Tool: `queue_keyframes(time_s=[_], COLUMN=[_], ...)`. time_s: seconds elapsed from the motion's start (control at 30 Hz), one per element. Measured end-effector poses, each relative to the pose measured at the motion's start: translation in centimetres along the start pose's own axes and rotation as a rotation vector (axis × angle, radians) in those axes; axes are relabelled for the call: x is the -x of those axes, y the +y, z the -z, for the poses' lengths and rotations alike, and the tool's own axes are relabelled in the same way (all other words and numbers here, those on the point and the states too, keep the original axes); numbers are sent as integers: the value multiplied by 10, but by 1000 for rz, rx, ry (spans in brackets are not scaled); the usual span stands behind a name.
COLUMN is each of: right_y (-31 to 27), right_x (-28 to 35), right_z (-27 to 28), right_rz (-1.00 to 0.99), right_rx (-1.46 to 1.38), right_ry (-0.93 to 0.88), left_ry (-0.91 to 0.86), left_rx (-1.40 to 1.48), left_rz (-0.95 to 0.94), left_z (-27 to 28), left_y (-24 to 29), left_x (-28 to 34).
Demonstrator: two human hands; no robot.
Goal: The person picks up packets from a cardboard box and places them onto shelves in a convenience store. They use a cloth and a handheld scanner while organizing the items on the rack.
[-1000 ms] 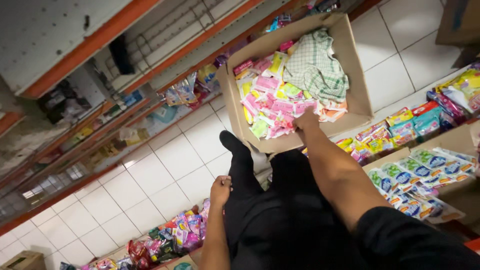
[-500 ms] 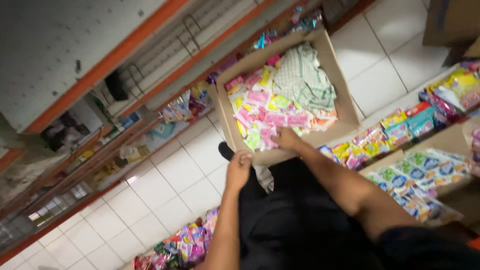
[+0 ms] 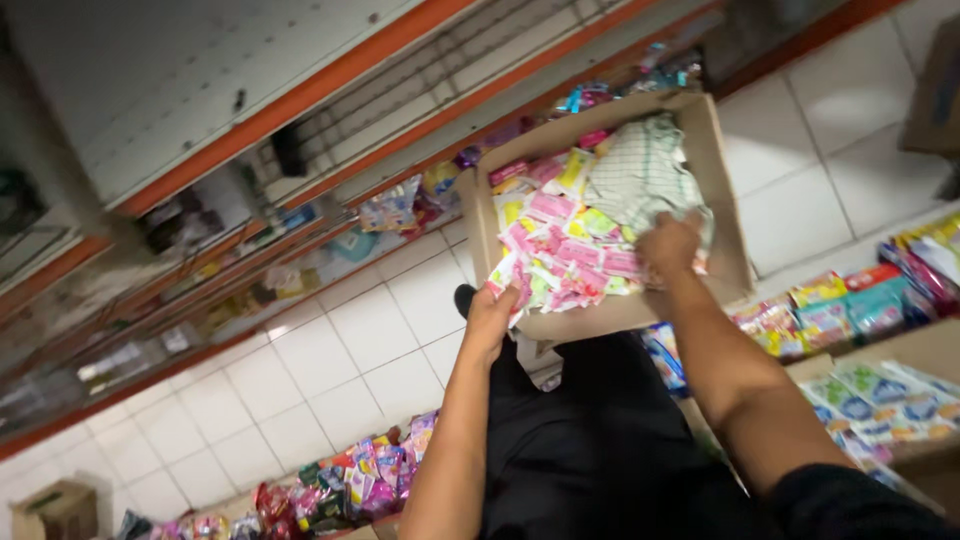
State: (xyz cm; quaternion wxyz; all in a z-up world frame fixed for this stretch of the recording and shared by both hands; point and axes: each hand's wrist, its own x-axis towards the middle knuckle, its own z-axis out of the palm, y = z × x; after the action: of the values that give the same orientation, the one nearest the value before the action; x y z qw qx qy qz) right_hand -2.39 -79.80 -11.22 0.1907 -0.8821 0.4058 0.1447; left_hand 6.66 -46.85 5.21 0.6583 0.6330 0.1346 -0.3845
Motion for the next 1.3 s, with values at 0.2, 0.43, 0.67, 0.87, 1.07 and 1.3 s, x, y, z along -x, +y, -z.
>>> queue_keyframes(time_s=[0.2,0.43,0.67,0.87,1.07,1.3], right_y=[7,-74,-185,-209,-237,-260], right_x=[-12,77,230,211,218,226], right_z=[-1,46,136,124,129,105], right_rz=[-102,198,812,397,356,433], right_rx=[-277,-831,-584,-758,-832,-907], right_ry=[-98,244,411,282,180,81], left_ry=[155,246,-84,-271,-260,-273], left_rx=[85,13,64,405,622,870], left_rz=[25,8,-91,15,-14,-269], left_z=[17,16,-11,-15,0,48], left_y=[5,12,17,40,58,112], left_x=[23,18,2,32,48,40])
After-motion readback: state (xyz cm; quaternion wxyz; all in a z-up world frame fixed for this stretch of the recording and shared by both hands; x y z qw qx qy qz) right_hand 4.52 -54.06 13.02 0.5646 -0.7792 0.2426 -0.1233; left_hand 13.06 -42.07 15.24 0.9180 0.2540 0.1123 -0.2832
